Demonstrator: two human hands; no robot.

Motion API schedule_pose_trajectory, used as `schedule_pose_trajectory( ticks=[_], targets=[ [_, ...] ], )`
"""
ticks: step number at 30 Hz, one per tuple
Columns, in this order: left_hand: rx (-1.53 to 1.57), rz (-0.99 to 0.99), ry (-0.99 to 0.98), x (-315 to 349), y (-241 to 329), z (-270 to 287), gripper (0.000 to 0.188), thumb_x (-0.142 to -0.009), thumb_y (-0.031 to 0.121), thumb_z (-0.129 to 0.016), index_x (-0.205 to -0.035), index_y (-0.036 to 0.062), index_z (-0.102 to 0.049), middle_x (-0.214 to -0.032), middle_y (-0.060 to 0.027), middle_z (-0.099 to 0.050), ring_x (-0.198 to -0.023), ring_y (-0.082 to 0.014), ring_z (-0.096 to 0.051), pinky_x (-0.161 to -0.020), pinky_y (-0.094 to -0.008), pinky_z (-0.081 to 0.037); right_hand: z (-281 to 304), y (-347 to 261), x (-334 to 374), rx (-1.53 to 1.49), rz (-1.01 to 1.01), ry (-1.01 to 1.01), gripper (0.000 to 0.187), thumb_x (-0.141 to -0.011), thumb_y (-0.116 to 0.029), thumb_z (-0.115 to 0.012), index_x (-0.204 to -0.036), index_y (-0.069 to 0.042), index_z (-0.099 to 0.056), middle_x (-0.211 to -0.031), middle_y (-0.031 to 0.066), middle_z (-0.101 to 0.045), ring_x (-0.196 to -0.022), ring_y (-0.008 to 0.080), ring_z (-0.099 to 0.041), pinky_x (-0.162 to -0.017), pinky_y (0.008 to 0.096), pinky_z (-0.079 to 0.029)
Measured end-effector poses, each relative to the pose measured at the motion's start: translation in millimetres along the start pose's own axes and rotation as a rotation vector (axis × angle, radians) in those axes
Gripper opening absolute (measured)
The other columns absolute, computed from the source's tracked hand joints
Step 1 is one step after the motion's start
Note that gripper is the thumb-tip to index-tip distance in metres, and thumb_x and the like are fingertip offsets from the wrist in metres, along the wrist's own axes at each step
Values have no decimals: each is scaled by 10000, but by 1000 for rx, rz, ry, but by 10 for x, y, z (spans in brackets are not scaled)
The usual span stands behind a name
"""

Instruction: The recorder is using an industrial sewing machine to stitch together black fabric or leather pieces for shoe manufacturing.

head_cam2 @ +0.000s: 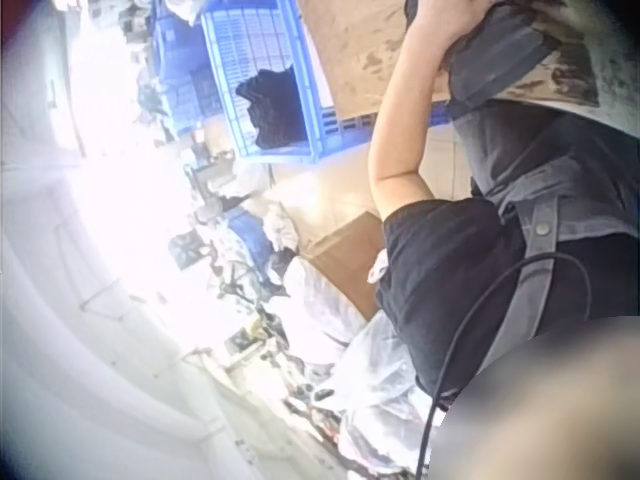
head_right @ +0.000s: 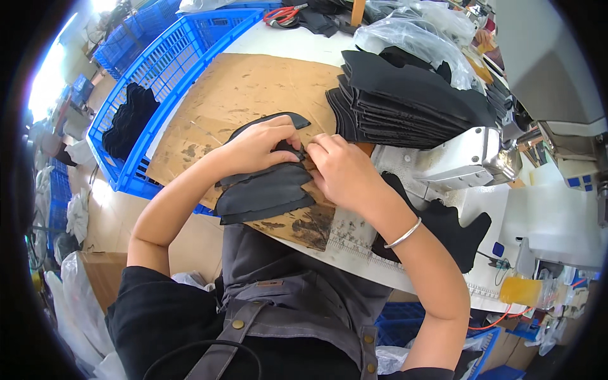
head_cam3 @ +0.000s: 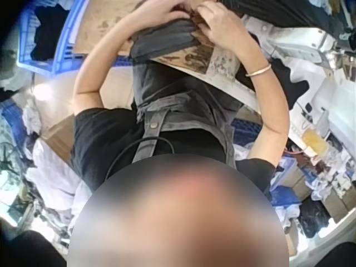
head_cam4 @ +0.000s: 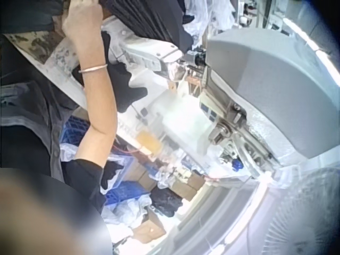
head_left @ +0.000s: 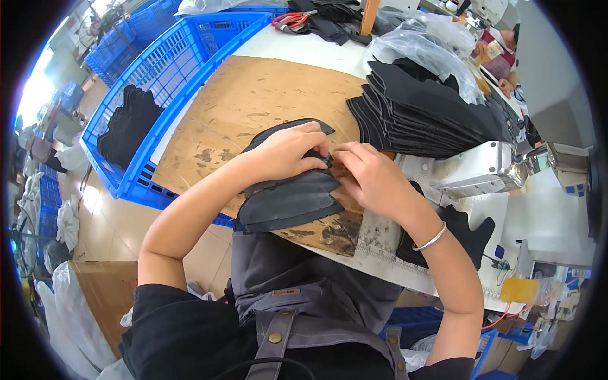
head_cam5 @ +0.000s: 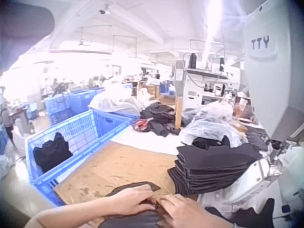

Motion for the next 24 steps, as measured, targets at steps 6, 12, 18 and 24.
schedule_pose_trajectory(
  ticks=[6, 12, 18, 24],
  targets=[
    [16, 34, -121, -120, -39, 33, 231, -792, 185, -723, -916, 46, -586, -904, -98, -581, -841, -272, -583, -749, -382, -460, -30, 1, -20, 46, 35, 6, 322, -755, -92, -685, -1050, 11, -607, -1050, 127, -609, -987, 292, -591, -837, 384, -521],
    [90, 27, -197, -184, -103, 92, 222, -780, 175, -732, -877, 29, -594, -829, -99, -586, -804, -263, -582, -716, -383, -461, -8, -74, -46, 67, 28, 1, 332, -746, -129, -720, -1032, 4, -619, -1037, 118, -620, -981, 283, -590, -836, 374, -511],
    [27, 53, -258, -225, -71, 105, 224, -776, 186, -728, -875, 26, -607, -823, -109, -607, -793, -278, -598, -703, -393, -463, -30, -75, -12, 81, 10, 37, 406, -734, -139, -734, -1089, 11, -608, -1081, 127, -612, -1004, 292, -586, -846, 374, -500],
    [32, 19, -228, -124, -133, 95, 195, -800, 176, -702, -883, 27, -608, -832, -118, -608, -795, -287, -601, -709, -404, -464, -64, -99, -59, 87, 45, -5, 431, -743, -162, -733, -1132, -22, -610, -1156, 131, -593, -1057, 283, -572, -860, 369, -487]
  ],
)
Point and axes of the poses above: each hand's wrist, its own x-axis away from the middle knuckle, its own z-axis out of the back of the hand, y = z × x, the point moved 2 cm from there along -x, towards the middle knuckle
